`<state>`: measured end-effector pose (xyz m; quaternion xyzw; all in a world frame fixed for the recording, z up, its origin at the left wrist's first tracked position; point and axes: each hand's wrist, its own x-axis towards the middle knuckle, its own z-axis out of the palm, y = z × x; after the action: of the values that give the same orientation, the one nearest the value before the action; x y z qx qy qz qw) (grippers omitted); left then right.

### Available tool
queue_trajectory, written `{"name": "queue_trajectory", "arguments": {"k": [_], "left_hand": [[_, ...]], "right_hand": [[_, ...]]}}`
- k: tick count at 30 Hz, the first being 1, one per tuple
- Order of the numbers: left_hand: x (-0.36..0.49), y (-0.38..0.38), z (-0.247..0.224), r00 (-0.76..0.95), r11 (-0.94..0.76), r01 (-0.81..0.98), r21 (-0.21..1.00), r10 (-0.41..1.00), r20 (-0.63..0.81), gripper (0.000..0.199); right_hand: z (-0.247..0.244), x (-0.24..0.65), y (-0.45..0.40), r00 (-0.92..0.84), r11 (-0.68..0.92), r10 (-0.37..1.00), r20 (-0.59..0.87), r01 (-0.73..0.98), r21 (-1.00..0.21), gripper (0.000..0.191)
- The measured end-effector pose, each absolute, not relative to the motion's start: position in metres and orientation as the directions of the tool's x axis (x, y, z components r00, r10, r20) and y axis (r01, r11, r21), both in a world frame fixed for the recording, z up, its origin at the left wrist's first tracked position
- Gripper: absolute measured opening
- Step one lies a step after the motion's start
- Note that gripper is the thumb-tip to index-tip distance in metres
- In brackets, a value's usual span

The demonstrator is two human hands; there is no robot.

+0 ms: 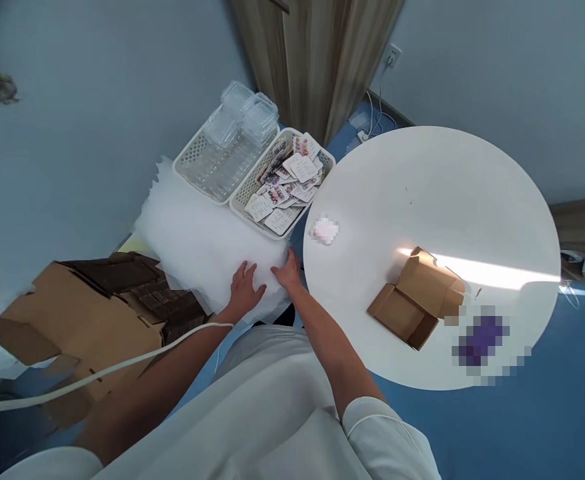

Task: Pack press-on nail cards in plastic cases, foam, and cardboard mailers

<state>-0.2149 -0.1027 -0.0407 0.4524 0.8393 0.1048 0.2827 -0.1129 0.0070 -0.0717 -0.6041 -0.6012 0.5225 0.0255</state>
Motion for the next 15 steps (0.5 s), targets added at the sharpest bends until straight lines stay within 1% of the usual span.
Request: {"name": "queue_trajectory", "arguments": {"k": [2,4,7,9,10,12,13,15], "left_hand": [[-0.215,-0.104,-0.041,-0.443,0.592,0.683,0.428,0.802,-0.402,0.062],[-0.215,-0.104,-0.041,-0.449,0.604,0.672,0.429,0.793,-0.413,0.063],[-0.214,-0.103,-0.042,-0.45,0.607,0.663,0.439,0.791,-0.414,0.064],[-0.214,-0.103,-0.042,-0.447,0.603,0.656,0.454,0.795,-0.411,0.065],[-0.215,-0.102,-0.043,-0.444,0.602,0.65,0.463,0.796,-0.411,0.065],[-0.216,-0.102,-0.043,-0.443,0.6,0.636,0.485,0.799,-0.408,0.065],[-0.216,-0.102,-0.043,-0.442,0.599,0.628,0.497,0.8,-0.405,0.065],[-0.217,-0.102,-0.043,-0.443,0.599,0.609,0.52,0.801,-0.403,0.064]], "right_hand": [[-0.074,-0.112,0.011,-0.258,-0.25,0.754,-0.604,0.738,-0.627,0.079],[-0.074,-0.11,0.013,-0.272,-0.191,0.78,-0.564,0.755,-0.628,0.069],[-0.069,-0.111,0.012,-0.301,-0.043,0.867,-0.397,0.749,-0.661,0.063],[-0.064,-0.113,0.009,-0.369,0.106,0.89,-0.267,0.738,-0.667,0.062],[-0.061,-0.115,0.007,-0.438,0.188,0.87,-0.226,0.718,-0.67,0.06],[-0.057,-0.12,0.004,-0.589,0.313,0.781,-0.207,0.656,-0.687,0.056],[-0.056,-0.123,0.003,-0.639,0.339,0.736,-0.223,0.633,-0.695,0.056],[-0.055,-0.129,0.002,-0.66,0.324,0.695,-0.286,0.642,-0.695,0.058]]}}
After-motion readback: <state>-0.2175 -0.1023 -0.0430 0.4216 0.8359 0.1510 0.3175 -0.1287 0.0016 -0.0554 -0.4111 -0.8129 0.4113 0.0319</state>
